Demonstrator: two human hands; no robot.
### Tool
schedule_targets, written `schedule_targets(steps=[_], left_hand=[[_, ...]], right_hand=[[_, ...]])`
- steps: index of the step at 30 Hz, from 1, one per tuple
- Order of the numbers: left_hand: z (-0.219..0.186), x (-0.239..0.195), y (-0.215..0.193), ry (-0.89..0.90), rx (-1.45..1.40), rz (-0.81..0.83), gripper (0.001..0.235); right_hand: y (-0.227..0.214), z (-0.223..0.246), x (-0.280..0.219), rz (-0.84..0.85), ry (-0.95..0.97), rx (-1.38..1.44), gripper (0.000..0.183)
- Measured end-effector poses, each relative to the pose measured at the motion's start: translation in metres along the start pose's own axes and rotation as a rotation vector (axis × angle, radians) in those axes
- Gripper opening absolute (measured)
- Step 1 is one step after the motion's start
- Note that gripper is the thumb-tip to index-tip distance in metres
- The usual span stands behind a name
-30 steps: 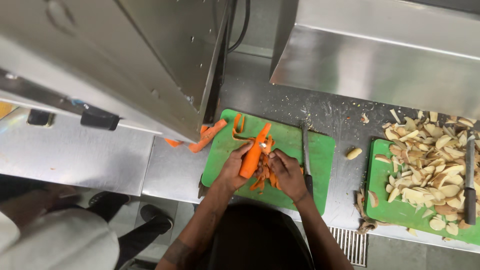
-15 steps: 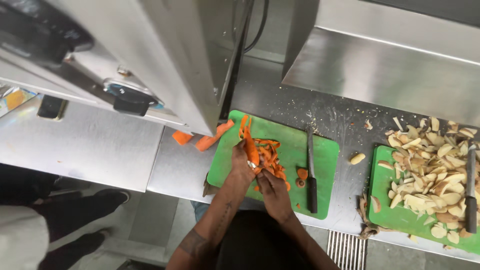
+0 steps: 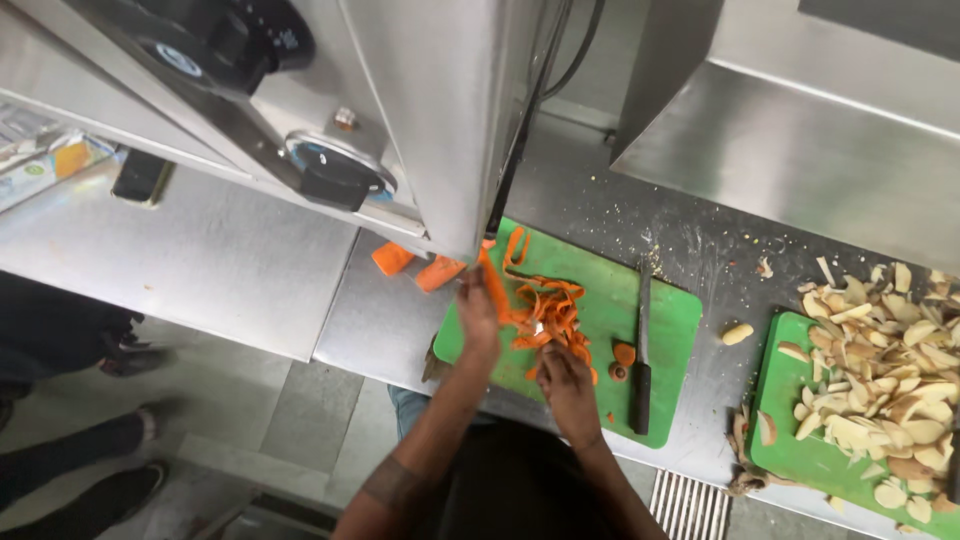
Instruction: The person peels a carrot using a handheld peeler over a green cutting board. Carrot peels accumulate on the board while other peeled vegetables are visible on a second board nearby.
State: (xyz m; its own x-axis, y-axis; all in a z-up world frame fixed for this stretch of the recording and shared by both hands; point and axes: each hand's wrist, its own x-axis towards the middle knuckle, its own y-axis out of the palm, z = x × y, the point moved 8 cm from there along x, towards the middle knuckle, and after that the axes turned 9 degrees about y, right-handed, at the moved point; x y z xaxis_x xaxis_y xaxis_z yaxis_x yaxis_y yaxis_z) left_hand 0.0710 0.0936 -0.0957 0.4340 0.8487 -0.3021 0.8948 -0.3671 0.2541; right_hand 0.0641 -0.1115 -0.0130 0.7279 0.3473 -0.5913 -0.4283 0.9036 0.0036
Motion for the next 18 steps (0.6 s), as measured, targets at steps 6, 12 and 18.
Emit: schedule_targets(steps=[6, 12, 18], left_hand=[[-0.130, 0.026, -0.039, 1.061, 0.865, 0.133, 0.039], [-0.155, 0.043, -0.020, 1.124, 1.077, 0.279, 0.036], [-0.072, 0.048, 0.002, 1.023, 1.489, 0.658, 0.029]], right_hand=[[-0.036, -0.007, 0.002, -0.116, 0.024, -0.148, 0.041], [-0.034, -0.008, -0.004, -0.126, 0.029, -0.131, 0.037], [-0.033, -0.026, -0.012, -0.119, 0.127, -0.074, 0.033]])
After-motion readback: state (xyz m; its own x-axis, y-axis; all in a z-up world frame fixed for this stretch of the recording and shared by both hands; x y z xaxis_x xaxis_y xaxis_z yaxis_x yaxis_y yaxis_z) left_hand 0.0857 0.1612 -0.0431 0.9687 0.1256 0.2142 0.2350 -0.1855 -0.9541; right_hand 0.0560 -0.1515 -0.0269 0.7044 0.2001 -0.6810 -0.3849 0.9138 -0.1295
